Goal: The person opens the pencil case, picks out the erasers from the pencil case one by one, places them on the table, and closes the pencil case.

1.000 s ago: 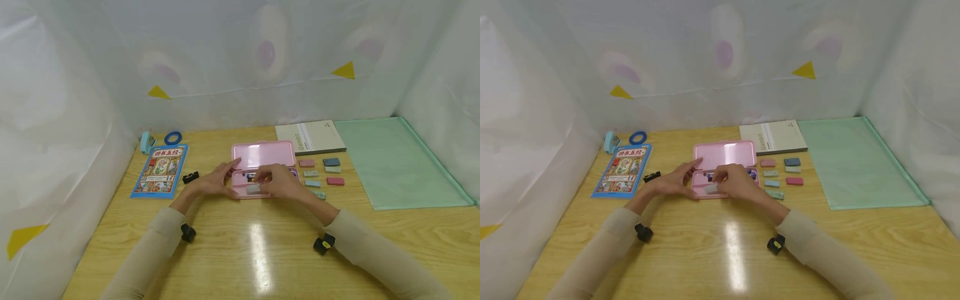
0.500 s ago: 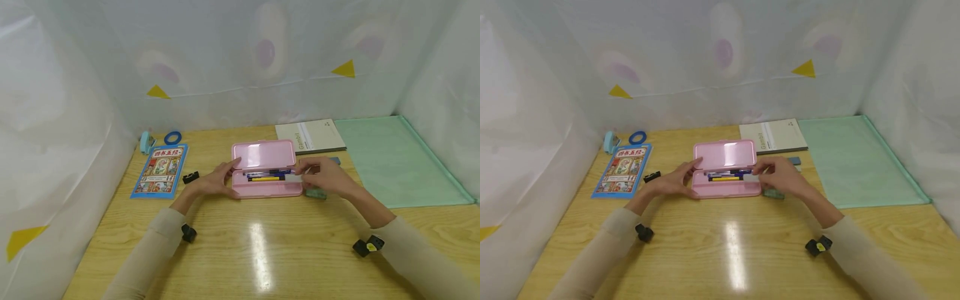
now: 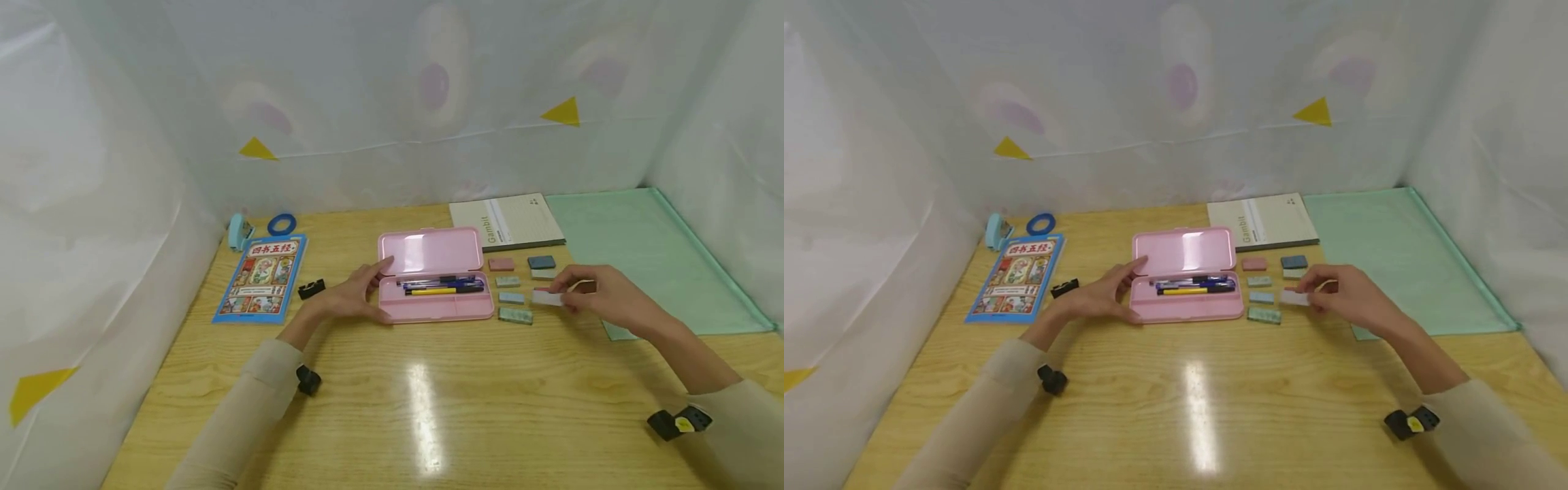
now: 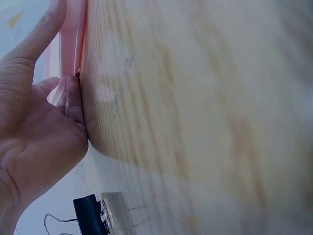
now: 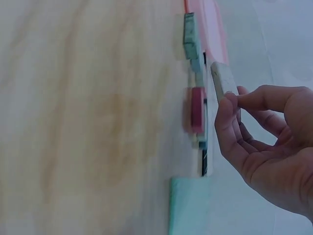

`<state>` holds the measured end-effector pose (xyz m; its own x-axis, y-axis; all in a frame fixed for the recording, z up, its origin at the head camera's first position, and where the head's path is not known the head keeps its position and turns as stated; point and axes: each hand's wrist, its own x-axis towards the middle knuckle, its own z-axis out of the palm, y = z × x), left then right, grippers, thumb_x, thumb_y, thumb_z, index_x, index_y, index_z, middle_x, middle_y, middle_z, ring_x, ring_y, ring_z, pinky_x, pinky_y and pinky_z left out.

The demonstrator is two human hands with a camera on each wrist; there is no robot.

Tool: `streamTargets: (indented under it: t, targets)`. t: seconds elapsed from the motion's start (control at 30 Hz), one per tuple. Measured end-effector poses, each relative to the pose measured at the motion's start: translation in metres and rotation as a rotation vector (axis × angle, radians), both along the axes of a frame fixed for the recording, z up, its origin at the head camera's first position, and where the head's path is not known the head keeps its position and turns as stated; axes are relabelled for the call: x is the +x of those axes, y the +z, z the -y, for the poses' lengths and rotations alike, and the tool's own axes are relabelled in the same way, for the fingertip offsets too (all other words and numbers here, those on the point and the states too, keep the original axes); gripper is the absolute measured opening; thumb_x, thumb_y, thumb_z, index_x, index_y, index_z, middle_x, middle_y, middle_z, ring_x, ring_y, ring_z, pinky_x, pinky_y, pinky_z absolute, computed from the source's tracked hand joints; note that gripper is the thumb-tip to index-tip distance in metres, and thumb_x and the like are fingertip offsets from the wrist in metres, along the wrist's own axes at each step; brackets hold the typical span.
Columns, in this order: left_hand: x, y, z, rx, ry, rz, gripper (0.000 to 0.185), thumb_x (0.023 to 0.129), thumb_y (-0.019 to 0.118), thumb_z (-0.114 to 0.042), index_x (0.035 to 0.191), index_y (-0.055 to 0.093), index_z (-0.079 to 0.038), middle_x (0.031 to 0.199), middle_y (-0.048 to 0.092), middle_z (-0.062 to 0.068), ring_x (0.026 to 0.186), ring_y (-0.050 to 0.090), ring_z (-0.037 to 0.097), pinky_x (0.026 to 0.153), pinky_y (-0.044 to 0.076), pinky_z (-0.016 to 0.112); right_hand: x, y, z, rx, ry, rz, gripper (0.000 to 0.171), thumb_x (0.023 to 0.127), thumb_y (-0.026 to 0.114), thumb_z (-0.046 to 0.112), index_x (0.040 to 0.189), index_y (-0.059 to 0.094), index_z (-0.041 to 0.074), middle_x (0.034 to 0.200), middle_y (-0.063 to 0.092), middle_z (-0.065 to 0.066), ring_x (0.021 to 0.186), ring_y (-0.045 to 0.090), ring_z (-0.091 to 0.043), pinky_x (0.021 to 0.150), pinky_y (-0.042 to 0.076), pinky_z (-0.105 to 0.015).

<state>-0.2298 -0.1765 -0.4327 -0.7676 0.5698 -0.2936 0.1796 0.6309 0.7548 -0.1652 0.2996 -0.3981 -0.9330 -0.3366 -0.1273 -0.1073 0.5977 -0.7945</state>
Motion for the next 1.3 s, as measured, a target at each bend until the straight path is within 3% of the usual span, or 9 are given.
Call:
streamTargets:
  t: [0.23, 0.4, 0.7, 0.83, 1.03, 1.2, 1.3]
  targets:
    - [0.000, -0.001, 0.000, 0.002, -0.010, -0.008, 0.121, 0.080, 0.091, -0.042, 0.168, 0.007, -0.037, 0.144, 0.037, 0.006, 0.131, 0.037, 0.025, 0.116, 0.036, 0.043, 0.009, -0.010, -0.014, -0.032, 0.096, 0.038, 0.013, 0.106, 0.059, 0.006, 0.112, 0.069, 0.001, 0.098, 0.065, -0.016, 0.077, 0.068, -0.025, 0.066, 0.057, -0.035]
    - [0.000, -0.002, 0.000, 0.000, -0.017, -0.015, 0.121, 0.080, 0.091, -0.042, 0.168, 0.007, -0.036, 0.143, 0.037, 0.007, 0.130, 0.037, 0.025, 0.115, 0.036, 0.042, 0.009, -0.014, -0.017, -0.050, 0.139, 0.038, 0.013, 0.105, 0.057, 0.002, 0.113, 0.067, -0.001, 0.096, 0.064, -0.015, 0.076, 0.067, -0.023, 0.065, 0.057, -0.034]
    - [-0.001, -0.003, 0.000, -0.006, -0.016, -0.018, 0.121, 0.080, 0.090, -0.042, 0.168, 0.007, -0.036, 0.142, 0.037, 0.006, 0.129, 0.037, 0.024, 0.114, 0.037, 0.041, 0.000, -0.005, -0.015, 0.051, 0.081, -0.047, 0.015, 0.105, 0.064, 0.015, 0.114, 0.071, 0.006, 0.091, 0.070, -0.010, 0.071, 0.066, -0.023, 0.061, 0.056, -0.035]
    - [0.000, -0.001, 0.001, -0.010, -0.013, -0.021, 0.121, 0.080, 0.090, -0.042, 0.168, 0.008, -0.037, 0.143, 0.037, 0.006, 0.130, 0.037, 0.024, 0.115, 0.037, 0.041, -0.009, 0.003, -0.007, 0.045, 0.050, -0.072, 0.020, 0.106, 0.063, 0.021, 0.118, 0.070, 0.007, 0.099, 0.070, -0.015, 0.074, 0.068, -0.025, 0.064, 0.056, -0.036]
    - [0.003, 0.002, 0.000, -0.018, -0.004, -0.025, 0.121, 0.081, 0.090, -0.040, 0.168, 0.007, -0.033, 0.145, 0.037, 0.008, 0.132, 0.038, 0.025, 0.116, 0.036, 0.043, -0.027, 0.008, 0.018, -0.051, 0.015, -0.102, 0.029, 0.108, 0.060, 0.023, 0.126, 0.066, 0.002, 0.116, 0.068, -0.018, 0.090, 0.068, -0.022, 0.073, 0.057, -0.034]
    - [0.009, 0.004, -0.001, -0.018, -0.010, -0.056, 0.119, 0.083, 0.089, -0.038, 0.169, 0.007, -0.027, 0.146, 0.038, 0.011, 0.133, 0.038, 0.026, 0.117, 0.035, 0.045, -0.047, 0.002, 0.051, -0.195, -0.029, -0.113, 0.035, 0.108, 0.059, 0.021, 0.133, 0.060, -0.003, 0.116, 0.068, -0.022, 0.094, 0.070, -0.022, 0.078, 0.059, -0.034]
    - [0.013, 0.007, -0.003, -0.016, -0.004, -0.080, 0.118, 0.084, 0.088, -0.037, 0.169, 0.006, -0.025, 0.147, 0.038, 0.012, 0.135, 0.039, 0.027, 0.118, 0.035, 0.045, -0.058, -0.003, 0.072, -0.285, -0.061, -0.075, 0.041, 0.108, 0.058, 0.020, 0.141, 0.053, -0.005, 0.127, 0.063, -0.025, 0.102, 0.071, -0.024, 0.085, 0.060, -0.035]
